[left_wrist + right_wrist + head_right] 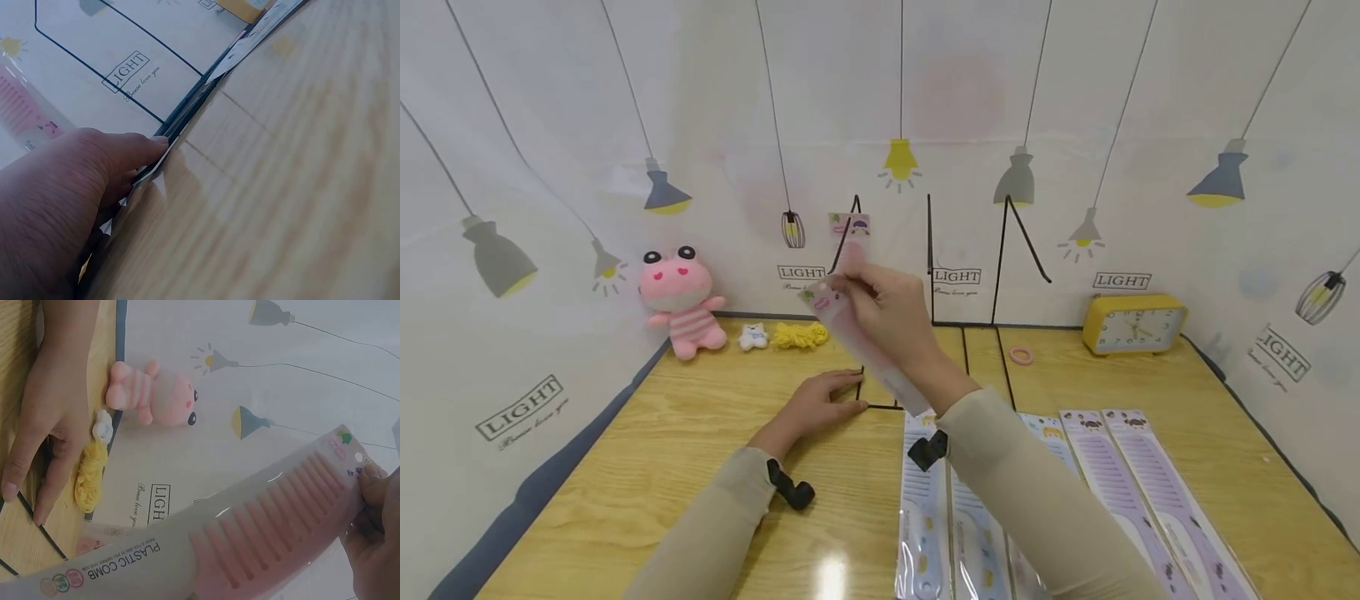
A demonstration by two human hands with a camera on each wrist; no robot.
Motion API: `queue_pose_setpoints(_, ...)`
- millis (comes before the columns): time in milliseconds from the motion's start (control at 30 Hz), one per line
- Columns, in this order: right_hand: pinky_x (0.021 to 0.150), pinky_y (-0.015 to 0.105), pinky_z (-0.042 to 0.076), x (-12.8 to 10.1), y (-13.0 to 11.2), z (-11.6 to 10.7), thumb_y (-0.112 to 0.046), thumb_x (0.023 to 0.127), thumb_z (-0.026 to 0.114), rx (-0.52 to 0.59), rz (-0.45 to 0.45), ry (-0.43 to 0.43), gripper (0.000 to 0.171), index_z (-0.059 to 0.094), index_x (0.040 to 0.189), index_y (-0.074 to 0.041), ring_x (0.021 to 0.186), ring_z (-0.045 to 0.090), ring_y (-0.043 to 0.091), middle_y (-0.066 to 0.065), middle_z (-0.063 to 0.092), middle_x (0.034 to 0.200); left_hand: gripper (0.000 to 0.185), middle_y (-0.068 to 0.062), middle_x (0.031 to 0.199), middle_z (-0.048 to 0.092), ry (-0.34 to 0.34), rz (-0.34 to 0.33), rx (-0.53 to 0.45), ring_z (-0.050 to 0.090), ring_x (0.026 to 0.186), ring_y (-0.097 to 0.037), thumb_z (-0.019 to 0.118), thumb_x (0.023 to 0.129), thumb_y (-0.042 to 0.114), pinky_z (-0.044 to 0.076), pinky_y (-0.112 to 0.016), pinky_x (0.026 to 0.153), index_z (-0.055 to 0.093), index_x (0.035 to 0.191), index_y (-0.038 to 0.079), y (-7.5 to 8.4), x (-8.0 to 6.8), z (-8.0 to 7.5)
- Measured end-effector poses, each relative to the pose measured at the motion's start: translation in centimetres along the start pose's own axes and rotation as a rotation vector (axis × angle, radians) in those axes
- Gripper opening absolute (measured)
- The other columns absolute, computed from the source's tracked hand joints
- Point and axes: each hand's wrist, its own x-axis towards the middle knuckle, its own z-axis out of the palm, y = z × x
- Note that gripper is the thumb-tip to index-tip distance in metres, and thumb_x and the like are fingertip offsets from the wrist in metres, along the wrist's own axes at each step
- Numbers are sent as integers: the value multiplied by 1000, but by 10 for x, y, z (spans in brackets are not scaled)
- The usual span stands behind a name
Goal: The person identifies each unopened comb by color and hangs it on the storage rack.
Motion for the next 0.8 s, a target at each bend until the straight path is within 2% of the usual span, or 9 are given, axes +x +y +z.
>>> queue_pose_setpoints(300,61,23,59,8,5,4,-9,94,72,-11,88,-13,9,77,96,-2,73,72,16,12,77,92,58,-1,152,49,3,-13,3,42,141,-27,65,97,45,31,-45,118,55,147,18,2,-1,0)
queue_pose_setpoints(800,57,20,57,11,6,5,-15,94,72,-7,88,23,14,76,97,-2,68,69,14,12,76,90,59,1,152,49,-1,-22,-1,41,142,-25,65,96,48,31,-45,118,54,147,20,2,-1,0)
